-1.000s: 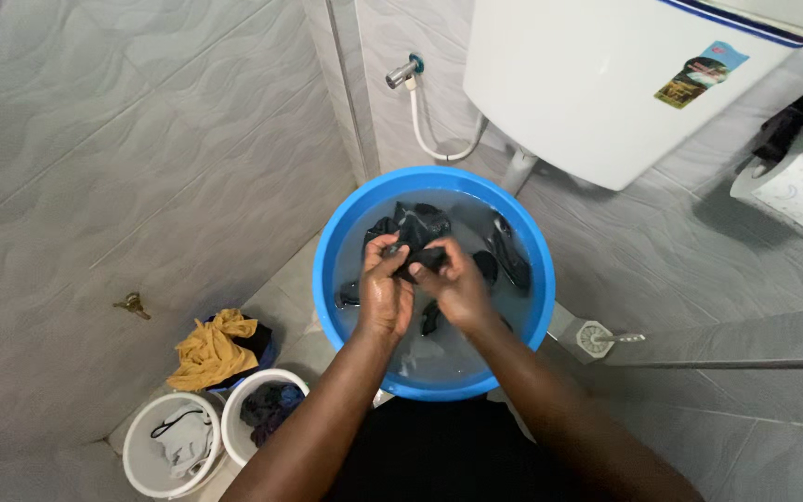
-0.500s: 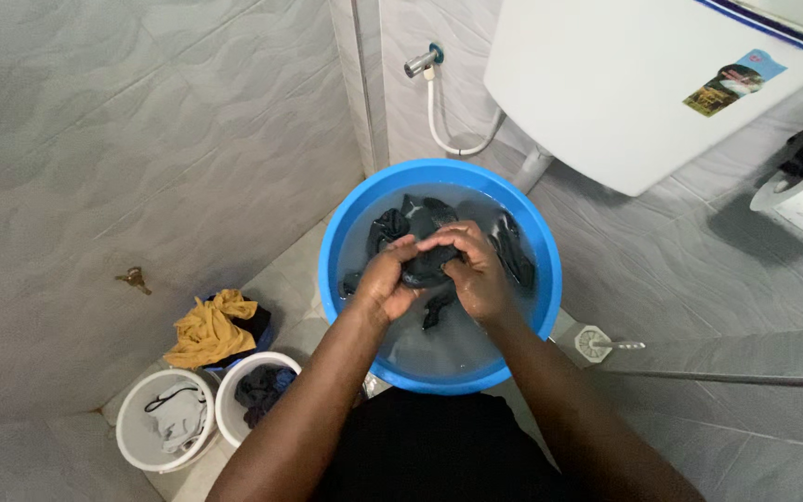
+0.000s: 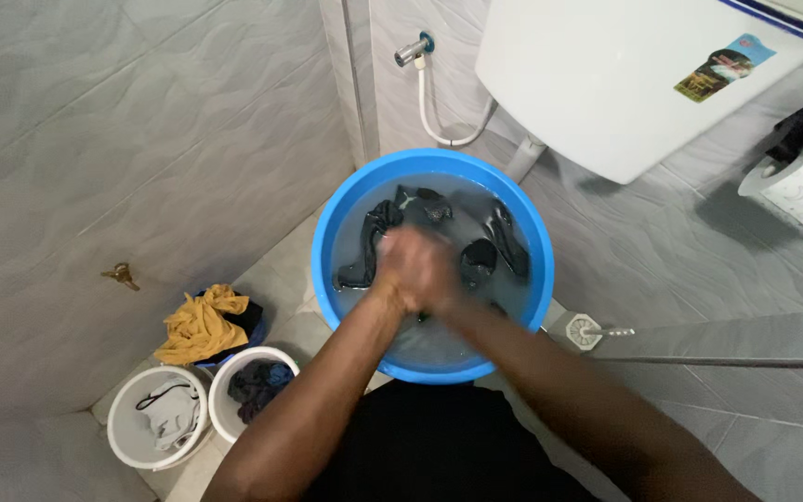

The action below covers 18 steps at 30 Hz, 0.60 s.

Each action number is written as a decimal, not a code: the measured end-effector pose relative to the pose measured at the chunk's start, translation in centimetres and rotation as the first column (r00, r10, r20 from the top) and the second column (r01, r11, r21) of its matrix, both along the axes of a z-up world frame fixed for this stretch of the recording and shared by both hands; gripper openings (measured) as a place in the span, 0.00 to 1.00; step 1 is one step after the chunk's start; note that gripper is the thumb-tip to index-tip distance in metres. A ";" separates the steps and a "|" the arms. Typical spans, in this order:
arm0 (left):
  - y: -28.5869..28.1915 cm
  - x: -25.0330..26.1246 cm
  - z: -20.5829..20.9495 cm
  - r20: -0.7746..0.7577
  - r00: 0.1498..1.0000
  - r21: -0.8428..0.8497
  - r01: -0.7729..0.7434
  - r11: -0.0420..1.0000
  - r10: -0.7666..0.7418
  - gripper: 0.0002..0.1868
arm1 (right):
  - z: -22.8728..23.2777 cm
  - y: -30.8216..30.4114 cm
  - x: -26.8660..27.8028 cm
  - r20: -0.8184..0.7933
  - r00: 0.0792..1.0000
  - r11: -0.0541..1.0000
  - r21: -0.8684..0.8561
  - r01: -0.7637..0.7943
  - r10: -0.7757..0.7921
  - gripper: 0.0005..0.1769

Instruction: The person hand-washes dark-colored garments in a blue plastic basin filled with water. They repeatedly submerge, scrub, and wring the clothes using both hands. The person briefly reaches for a bar of soap from a wall-mounted shelf and applies it to the fabric before continuing to agitate the items in the water.

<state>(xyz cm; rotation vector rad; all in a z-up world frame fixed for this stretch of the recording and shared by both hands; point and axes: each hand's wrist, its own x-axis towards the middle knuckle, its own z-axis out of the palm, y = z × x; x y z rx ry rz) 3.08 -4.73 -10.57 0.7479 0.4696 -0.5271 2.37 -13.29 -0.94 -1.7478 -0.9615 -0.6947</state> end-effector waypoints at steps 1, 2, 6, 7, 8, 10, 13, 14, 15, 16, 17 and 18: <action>-0.7 0.2 0.2 -0.216 0.973 -0.048 -0.098 0.994 0.085 0.12 | 0.3 -0.6 0.8 -0.178 0.979 0.995 -0.008 0.097 -0.097 0.26; -1.4 -0.1 0.2 -0.202 0.976 -0.108 -0.101 0.989 0.078 0.13 | 0.6 -1.2 1.4 -0.350 0.918 0.982 -0.038 0.187 -0.188 0.20; -1.3 0.1 -1.6 -0.124 0.992 -0.165 -0.038 0.986 0.018 0.14 | -1.1 0.4 -2.1 0.053 0.961 0.947 -0.159 0.278 -0.273 0.17; -1.1 -0.2 -2.4 -0.108 0.994 -0.145 -0.004 0.989 -0.011 0.14 | -1.9 0.0 -1.2 -0.196 0.928 0.934 -0.237 0.268 -0.316 0.17; -0.5 -0.1 -2.9 -0.085 0.996 -0.117 0.028 0.993 -0.039 0.13 | -2.9 -0.1 0.9 -0.424 0.834 0.923 -0.303 0.236 -0.352 0.17; 0.6 -0.6 -2.9 -0.050 0.994 -0.063 0.093 0.994 -0.096 0.13 | -5.6 0.1 2.2 -0.574 0.738 0.931 -0.290 0.220 -0.354 0.18; 2.6 -1.8 -1.0 -0.220 0.976 -0.055 -0.013 0.998 0.001 0.16 | -10.5 -0.3 4.1 -0.508 0.789 0.938 -0.169 0.302 -0.345 0.19; 3.2 -2.1 -0.7 -0.247 0.967 -0.015 -0.071 0.997 0.065 0.15 | -12.3 -0.4 3.3 -0.585 0.723 0.929 -0.194 0.316 -0.368 0.20; 3.8 -2.1 -0.9 -0.272 0.954 0.028 -0.126 0.992 0.129 0.15 | -14.2 -0.4 2.4 -0.655 0.649 0.919 -0.221 0.326 -0.388 0.22; 4.3 -1.8 -1.7 -0.285 0.938 0.070 -0.185 0.980 0.197 0.16 | -15.9 -0.5 2.3 -0.717 0.572 0.906 -0.213 0.366 -0.399 0.22; 4.5 -1.6 -3.2 -0.211 0.955 0.102 -0.191 0.976 0.209 0.13 | -17.5 -0.7 2.3 -0.773 0.490 0.890 -0.209 0.404 -0.404 0.22; 4.6 -1.7 -5.2 -0.139 0.966 0.135 -0.201 0.970 0.219 0.10 | -18.9 -0.8 1.8 -0.825 0.400 0.874 -0.211 0.438 -0.400 0.23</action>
